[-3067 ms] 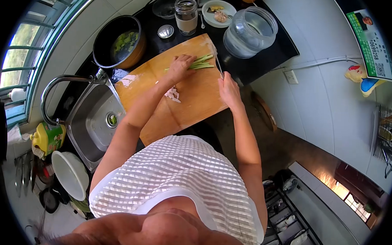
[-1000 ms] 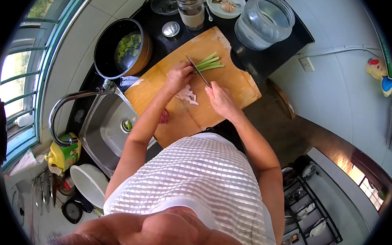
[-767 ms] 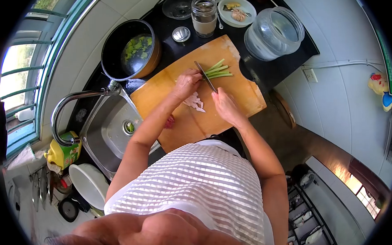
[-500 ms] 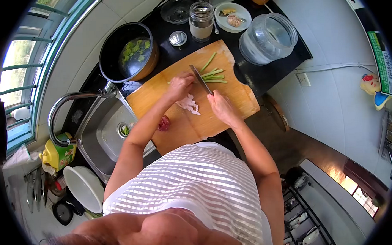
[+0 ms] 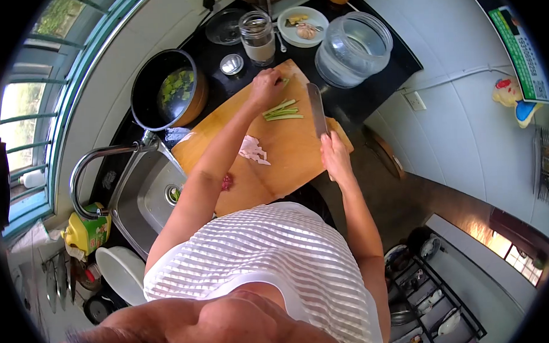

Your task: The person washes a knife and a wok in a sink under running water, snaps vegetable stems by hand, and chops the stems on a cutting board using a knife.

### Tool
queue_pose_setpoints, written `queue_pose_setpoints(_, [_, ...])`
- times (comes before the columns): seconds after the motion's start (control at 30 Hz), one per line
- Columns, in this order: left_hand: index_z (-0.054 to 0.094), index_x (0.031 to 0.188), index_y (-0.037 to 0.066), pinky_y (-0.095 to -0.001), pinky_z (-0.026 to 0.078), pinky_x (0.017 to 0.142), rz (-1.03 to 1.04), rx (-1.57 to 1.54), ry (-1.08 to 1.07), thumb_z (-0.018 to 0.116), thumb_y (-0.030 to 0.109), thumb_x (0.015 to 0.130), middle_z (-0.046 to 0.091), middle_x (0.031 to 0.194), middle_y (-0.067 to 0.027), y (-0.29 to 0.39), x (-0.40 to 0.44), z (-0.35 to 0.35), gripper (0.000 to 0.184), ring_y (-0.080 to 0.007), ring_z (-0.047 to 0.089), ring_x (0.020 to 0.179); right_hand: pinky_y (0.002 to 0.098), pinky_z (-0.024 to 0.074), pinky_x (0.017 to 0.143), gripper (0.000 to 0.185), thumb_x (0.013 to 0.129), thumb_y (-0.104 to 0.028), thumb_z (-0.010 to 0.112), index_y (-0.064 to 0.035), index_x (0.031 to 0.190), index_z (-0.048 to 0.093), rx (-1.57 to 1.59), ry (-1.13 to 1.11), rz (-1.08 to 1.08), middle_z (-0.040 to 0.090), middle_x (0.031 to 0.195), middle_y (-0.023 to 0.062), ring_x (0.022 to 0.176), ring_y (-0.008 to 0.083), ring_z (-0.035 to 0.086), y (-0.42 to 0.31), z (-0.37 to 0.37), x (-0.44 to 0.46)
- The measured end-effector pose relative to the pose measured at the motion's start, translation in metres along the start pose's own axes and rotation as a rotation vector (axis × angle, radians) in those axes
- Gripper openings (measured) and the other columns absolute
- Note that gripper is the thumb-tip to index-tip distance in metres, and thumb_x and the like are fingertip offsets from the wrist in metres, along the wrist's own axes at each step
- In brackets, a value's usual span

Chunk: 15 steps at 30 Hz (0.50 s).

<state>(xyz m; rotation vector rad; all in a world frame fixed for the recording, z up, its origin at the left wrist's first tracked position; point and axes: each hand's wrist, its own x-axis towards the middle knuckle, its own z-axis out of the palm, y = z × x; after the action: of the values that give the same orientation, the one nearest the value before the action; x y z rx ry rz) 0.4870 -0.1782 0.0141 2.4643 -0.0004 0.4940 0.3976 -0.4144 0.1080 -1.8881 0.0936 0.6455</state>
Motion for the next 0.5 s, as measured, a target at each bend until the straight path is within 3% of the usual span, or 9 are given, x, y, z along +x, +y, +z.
queue_pose_setpoints(0.07, [0.056,0.071,0.003,-0.0389,0.045,0.066,0.049,-0.073,-0.140,0.058,0.012,0.066,0.056,0.074,-0.0121,0.018,-0.003,0.007,0.011,-0.0305,0.055,0.075,0.0229,0.0341,0.036,0.025,0.089,-0.029,0.039,-0.0044,0.089,0.045,0.007,0.023,0.026,0.043,0.058,0.0009,0.041,0.0075,0.042,-0.004,0.002,0.007])
queue_pose_setpoints(0.13, [0.058,0.078,0.003,-0.0388,0.045,0.071,0.045,-0.082,-0.256,0.062,0.021,0.068,0.057,0.078,-0.0133,0.032,-0.015,0.002,0.021,-0.0311,0.055,0.081,0.0231,0.0330,0.036,0.026,0.089,-0.030,0.039,-0.0050,0.090,0.045,-0.013,-0.012,0.020,0.042,0.058,0.0010,0.041,0.0069,0.040,-0.009,0.001,0.013])
queue_pose_setpoints(0.17, [0.058,0.084,0.003,-0.0389,0.044,0.074,0.096,-0.118,-0.255,0.063,0.026,0.067,0.057,0.083,-0.0142,0.036,-0.023,-0.002,0.029,-0.0315,0.054,0.085,0.0321,0.0385,0.043,0.027,0.089,-0.029,0.039,-0.0035,0.093,0.046,-0.102,-0.035,0.045,0.050,0.062,0.0095,0.046,0.0193,0.050,-0.012,-0.002,0.018])
queue_pose_setpoints(0.2, [0.058,0.090,0.003,-0.0389,0.043,0.077,0.145,-0.153,-0.252,0.064,0.030,0.067,0.057,0.087,-0.0151,0.038,-0.030,-0.008,0.036,-0.0319,0.053,0.089,0.0321,0.0385,0.043,0.027,0.089,-0.029,0.039,-0.0035,0.093,0.046,-0.091,-0.027,0.055,0.050,0.062,0.0095,0.046,0.0193,0.050,-0.007,-0.002,0.025])
queue_pose_setpoints(0.23, [0.053,0.104,0.004,-0.0378,0.039,0.083,0.192,-0.115,-0.312,0.068,0.032,0.063,0.054,0.098,-0.0158,0.038,-0.037,-0.015,0.052,-0.0320,0.050,0.095,0.0371,0.0395,0.050,0.028,0.088,-0.029,0.038,-0.0024,0.094,0.046,-0.184,-0.006,-0.050,0.053,0.068,0.0151,0.056,0.0277,0.052,-0.001,-0.001,0.033])
queue_pose_setpoints(0.27, [0.053,0.104,0.004,-0.0378,0.039,0.083,0.191,-0.116,-0.319,0.068,0.032,0.063,0.054,0.098,-0.0158,0.039,-0.042,-0.021,0.052,-0.0320,0.050,0.095,0.0421,0.0404,0.057,0.029,0.088,-0.029,0.038,-0.0014,0.095,0.046,-0.280,0.013,-0.158,0.056,0.074,0.0206,0.066,0.0360,0.055,0.003,0.000,0.037])
queue_pose_setpoints(0.3, [0.052,0.105,0.004,-0.0371,0.039,0.084,0.262,-0.050,-0.306,0.068,0.028,0.063,0.053,0.101,-0.0150,0.039,-0.047,-0.026,0.052,-0.0316,0.049,0.096,0.0466,0.0373,0.068,0.030,0.088,-0.028,0.038,0.0004,0.096,0.045,-0.334,-0.014,-0.139,0.054,0.085,0.0258,0.084,0.0429,0.050,-0.006,0.001,0.035])
queue_pose_setpoints(0.37, [0.050,0.106,0.004,-0.0363,0.038,0.084,0.330,0.017,-0.296,0.068,0.023,0.062,0.052,0.104,-0.0142,0.039,-0.054,-0.028,0.052,-0.0312,0.048,0.098,0.0463,0.0379,0.068,0.030,0.088,-0.028,0.038,0.0005,0.096,0.045,-0.381,-0.044,-0.158,0.055,0.085,0.0255,0.083,0.0424,0.050,-0.010,0.004,0.036])
queue_pose_setpoints(0.5, [0.048,0.106,0.003,-0.0360,0.038,0.084,0.205,-0.011,-0.331,0.066,0.012,0.063,0.050,0.106,-0.0139,0.042,-0.066,-0.030,0.047,-0.0305,0.047,0.099,0.0464,0.0386,0.069,0.029,0.088,-0.027,0.039,0.0008,0.095,0.045,-0.385,-0.124,-0.241,0.055,0.085,0.0251,0.083,0.0420,0.051,-0.007,0.014,0.031])
